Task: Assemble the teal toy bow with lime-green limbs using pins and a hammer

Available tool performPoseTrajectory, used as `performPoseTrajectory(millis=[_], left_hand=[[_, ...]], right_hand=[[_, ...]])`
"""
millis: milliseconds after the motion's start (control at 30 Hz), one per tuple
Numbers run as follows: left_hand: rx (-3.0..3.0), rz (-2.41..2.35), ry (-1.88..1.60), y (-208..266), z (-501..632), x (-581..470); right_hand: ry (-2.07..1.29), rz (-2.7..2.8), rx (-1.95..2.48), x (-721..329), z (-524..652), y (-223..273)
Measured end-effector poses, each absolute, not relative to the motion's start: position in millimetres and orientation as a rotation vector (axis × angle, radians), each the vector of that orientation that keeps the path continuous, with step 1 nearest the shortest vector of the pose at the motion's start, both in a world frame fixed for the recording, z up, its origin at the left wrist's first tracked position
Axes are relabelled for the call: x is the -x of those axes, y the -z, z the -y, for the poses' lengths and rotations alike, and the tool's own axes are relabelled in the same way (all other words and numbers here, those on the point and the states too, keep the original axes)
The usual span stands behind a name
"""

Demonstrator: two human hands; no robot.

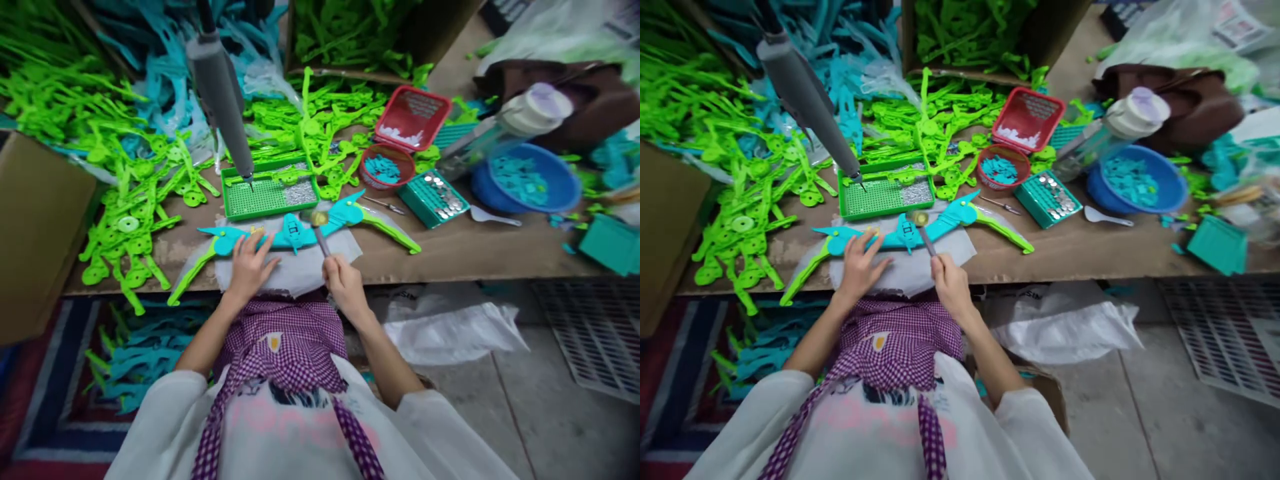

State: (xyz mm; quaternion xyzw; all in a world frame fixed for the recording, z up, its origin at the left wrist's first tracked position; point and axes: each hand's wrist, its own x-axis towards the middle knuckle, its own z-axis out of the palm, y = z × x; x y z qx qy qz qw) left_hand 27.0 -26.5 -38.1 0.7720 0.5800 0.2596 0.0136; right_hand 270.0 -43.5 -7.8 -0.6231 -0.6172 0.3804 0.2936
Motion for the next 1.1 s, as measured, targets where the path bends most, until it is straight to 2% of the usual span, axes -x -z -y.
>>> performPoseTrajectory(millis=[167, 267, 333, 567, 833, 1100], left_hand=[[-1.679, -2.613, -1.115, 44, 116, 57], [-1.098, -2.809, -1.218, 53, 143, 89], [-0.831, -2.726, -1.274, 58, 146, 98], [-0.379, -1.99, -1.317, 59, 132, 106], [-0.303, -1.924, -1.451, 69, 129, 106], [-0.253, -1.892, -1.527, 78, 126, 105]], right_hand=[[-1.254, 1.881, 1.555, -232, 57, 17], [-1.258, 2.109, 1.489, -205, 54, 21], [-1.194, 2.271, 1.49, -188, 47, 23], [-0.844, 2.603, 1.61, -166, 34, 17], [-0.644, 2.644, 1.596, -162, 33, 3], [-0.687, 2.718, 1.577, -165, 22, 7]])
